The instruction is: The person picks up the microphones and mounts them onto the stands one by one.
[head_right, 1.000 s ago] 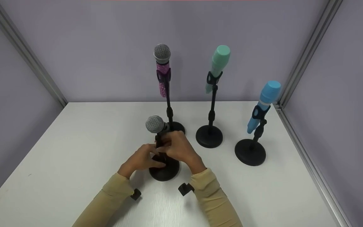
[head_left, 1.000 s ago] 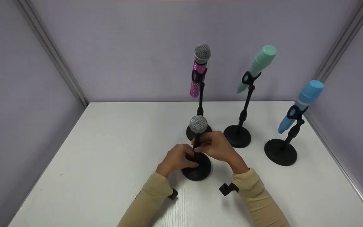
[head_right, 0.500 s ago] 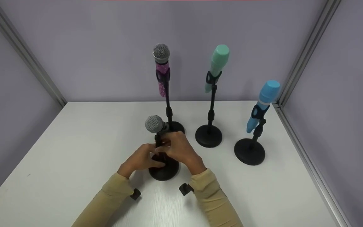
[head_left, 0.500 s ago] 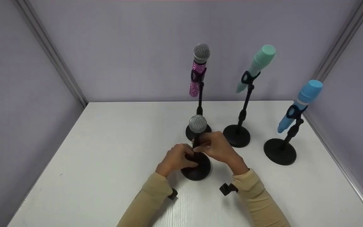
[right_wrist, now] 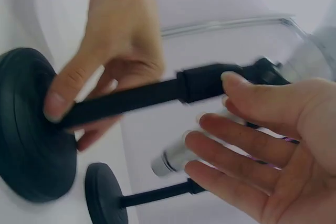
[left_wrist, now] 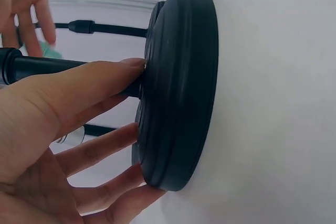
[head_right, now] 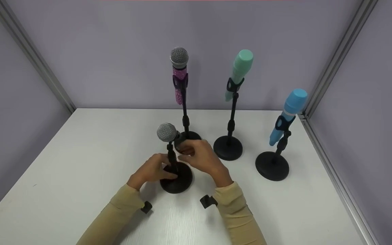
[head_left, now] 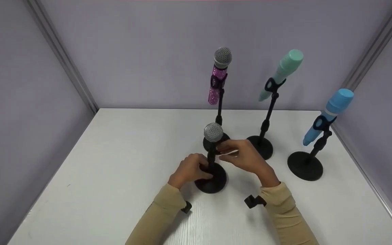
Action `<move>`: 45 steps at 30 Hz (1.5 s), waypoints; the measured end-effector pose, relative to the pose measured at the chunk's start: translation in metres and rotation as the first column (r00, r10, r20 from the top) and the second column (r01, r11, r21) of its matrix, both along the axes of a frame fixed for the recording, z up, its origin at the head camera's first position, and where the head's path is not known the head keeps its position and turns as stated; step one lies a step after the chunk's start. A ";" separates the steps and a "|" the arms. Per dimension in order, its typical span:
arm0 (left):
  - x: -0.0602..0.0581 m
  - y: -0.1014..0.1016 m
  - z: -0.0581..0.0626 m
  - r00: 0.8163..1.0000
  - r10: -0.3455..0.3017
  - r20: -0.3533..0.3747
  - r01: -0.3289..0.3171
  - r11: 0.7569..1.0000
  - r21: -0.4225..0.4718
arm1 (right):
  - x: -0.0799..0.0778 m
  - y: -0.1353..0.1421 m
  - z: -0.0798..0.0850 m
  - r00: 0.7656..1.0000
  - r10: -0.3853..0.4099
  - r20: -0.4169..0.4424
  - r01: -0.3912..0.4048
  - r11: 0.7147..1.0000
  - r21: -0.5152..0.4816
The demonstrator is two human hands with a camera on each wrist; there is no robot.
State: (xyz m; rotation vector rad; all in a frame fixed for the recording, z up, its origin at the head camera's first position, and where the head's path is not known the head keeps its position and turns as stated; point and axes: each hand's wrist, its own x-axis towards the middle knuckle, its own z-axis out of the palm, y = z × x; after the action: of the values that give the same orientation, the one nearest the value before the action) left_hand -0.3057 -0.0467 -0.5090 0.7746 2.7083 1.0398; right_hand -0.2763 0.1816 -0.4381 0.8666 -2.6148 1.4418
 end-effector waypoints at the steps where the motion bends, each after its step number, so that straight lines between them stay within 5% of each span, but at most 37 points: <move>1: -0.001 -0.002 0.001 1.000 0.010 0.009 -0.010 1.000 0.005 | 0.000 0.003 0.001 1.000 -0.009 -0.005 0.009 1.000 0.007; 8: -0.010 -0.022 0.000 0.993 0.104 0.058 -0.106 0.994 0.035 | 0.000 0.013 0.004 0.999 -0.042 0.002 0.042 0.999 0.024; 17: -0.027 -0.045 0.000 0.984 0.176 0.035 -0.177 0.984 0.022 | 0.001 0.019 0.008 0.998 -0.056 -0.018 0.057 0.998 0.035; 30: -0.054 -0.078 -0.002 0.939 0.343 0.029 -0.343 0.939 0.001 | -0.004 0.030 -0.001 0.996 -0.083 -0.029 0.085 0.993 0.078; 45: -0.082 -0.099 -0.003 0.901 0.434 -0.003 -0.434 0.901 0.017 | -0.004 0.039 -0.003 0.996 -0.080 -0.041 0.084 0.991 0.102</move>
State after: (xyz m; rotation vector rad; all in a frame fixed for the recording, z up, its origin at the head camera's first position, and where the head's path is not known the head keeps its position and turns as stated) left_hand -0.3873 -0.1453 -0.5123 0.1659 2.9544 1.1370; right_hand -0.2802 0.2210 -0.4414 0.7770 -2.6845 1.2684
